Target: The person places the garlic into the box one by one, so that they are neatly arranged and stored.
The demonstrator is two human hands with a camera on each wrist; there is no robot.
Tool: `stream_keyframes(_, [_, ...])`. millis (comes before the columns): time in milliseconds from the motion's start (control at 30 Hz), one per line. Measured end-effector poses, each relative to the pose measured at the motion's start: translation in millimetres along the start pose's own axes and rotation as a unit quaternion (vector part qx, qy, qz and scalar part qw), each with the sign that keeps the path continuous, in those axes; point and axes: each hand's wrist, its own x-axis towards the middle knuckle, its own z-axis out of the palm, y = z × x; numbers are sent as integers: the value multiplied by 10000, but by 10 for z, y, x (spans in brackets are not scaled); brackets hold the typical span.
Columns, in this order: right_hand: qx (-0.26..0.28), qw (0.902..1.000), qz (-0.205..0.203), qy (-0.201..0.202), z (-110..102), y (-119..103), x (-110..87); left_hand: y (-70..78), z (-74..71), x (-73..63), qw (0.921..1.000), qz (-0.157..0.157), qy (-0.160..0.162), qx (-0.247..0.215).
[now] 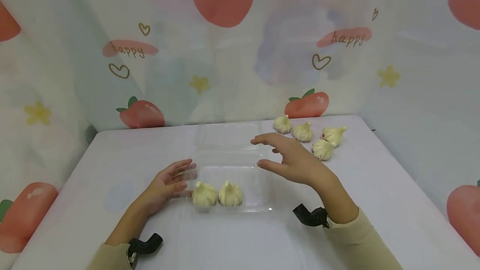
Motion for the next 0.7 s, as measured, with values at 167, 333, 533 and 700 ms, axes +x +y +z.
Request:
stream_keyframes(167, [-26, 9978, 403, 521, -170, 240, -16, -6, -39, -38, 10000, 31, -5, 17])
stream_keyframes(333, [-191, 9898, 1058, 932, -362, 458, -65, 20, -44, -16, 10000, 41, 61, 41])
stream_keyframes(533, [-714, 9727, 2019, 893, -534, 635, -233, 14, -22, 15, 10000, 30, -10, -3])
stream_keyframes(700, [-1221, 9528, 2749, 416, -582, 795, -316, -6, -38, 6, 9999, 70, -46, -92])
